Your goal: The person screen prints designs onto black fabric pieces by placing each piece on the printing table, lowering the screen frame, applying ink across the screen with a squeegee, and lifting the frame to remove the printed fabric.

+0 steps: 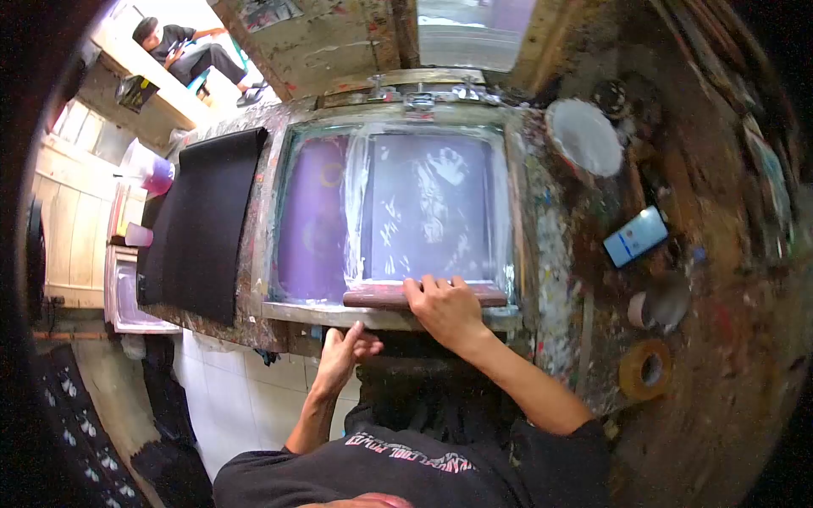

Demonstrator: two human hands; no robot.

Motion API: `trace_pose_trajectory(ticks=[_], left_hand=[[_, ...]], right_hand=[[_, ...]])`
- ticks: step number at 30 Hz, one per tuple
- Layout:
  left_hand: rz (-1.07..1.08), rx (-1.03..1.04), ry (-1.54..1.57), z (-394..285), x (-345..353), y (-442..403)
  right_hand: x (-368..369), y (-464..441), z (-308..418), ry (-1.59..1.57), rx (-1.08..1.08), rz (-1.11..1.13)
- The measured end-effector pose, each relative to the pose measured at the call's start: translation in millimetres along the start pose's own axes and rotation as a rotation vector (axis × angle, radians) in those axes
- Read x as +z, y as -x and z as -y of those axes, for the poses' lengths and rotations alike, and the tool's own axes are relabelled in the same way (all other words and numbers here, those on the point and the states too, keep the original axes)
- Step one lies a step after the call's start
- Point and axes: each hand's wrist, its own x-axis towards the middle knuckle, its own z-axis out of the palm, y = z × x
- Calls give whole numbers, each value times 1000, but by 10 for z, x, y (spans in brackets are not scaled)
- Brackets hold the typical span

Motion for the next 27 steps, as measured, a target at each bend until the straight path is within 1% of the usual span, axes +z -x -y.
trace_pose_trajectory(ticks=[1, 2, 3, 5, 6, 7, 8, 9, 10, 11, 12, 13, 14, 15, 16, 17, 18, 19, 21, 22, 23, 24, 26, 27], left_hand=[[-45, 4, -3, 14, 11, 16], [28, 30, 36, 78, -49, -30], [46, 58, 31, 112, -14, -7], [-47, 192, 110, 137, 12, 40], [28, 209, 94, 19, 12, 136], [29, 235, 104, -113, -1, 219], [122, 364, 60, -294, 23, 334], [207, 490, 18, -480, 59, 455], [279, 619, -57, -730, 97, 507], [291, 765, -133, -1016, 182, 543], [301, 932, -195, -1203, 201, 376], [154, 985, -155, -1427, 379, 206], [53, 1409, -358, -1627, 370, -407], [-202, 1447, -660, -1921, 493, -613], [-327, 1462, -949, -2122, 482, -1178], [-289, 1350, -1089, -2305, 511, -1618], [-285, 1475, -1115, -2345, 464, -2122], [-294, 1494, -1105, -2277, 331, -2498], [-388, 1416, -1624, -2337, 166, -2975], [-370, 1583, -1517, -2398, 200, -2934], [-338, 1746, -1412, -2493, 272, -2832], [-349, 1788, -1402, -2670, 380, -2722], [-108, 1087, -803, -2608, 360, -2474], [-3, 1155, -496, -2583, 172, -2699]], right_hand=[[24, 67, 53, 22, 15, -30], [-3, 47, 16, 52, 24, -63], [-48, 27, -3, 27, 26, -62], [-223, 17, 43, 8, 14, -87], [-449, 48, 120, 13, 115, -224], [-624, 82, 205, 13, 211, -351], [-716, 75, 264, 16, 280, -385], [-906, 9, 264, 27, 249, -386], [-1136, -101, 236, 81, 249, -441], [-1368, -243, 188, 132, 253, -498], [-1609, -442, 63, 136, 219, -544], [-1858, -682, -92, 140, 188, -591], [-2072, -919, -205, 155, 184, -601], [-2265, -1119, -288, 170, 179, -608], [-2481, -1275, -338, 173, 160, -614], [-2707, -1401, -385, 139, 250, -468], [-2835, -1468, -426, 107, 343, -322], [-2874, -1510, -464, 119, 338, -338], [-2985, -1624, -574, 63, 348, -274], [-3010, -1655, -594, 62, 360, -257], [-2977, -1696, -654, 86, 342, -305], [-3035, -1722, -683, 85, 344, -327], [-3052, -1795, -710, 58, 335, -327], [-3075, -1847, -778, 33, 335, -326]])
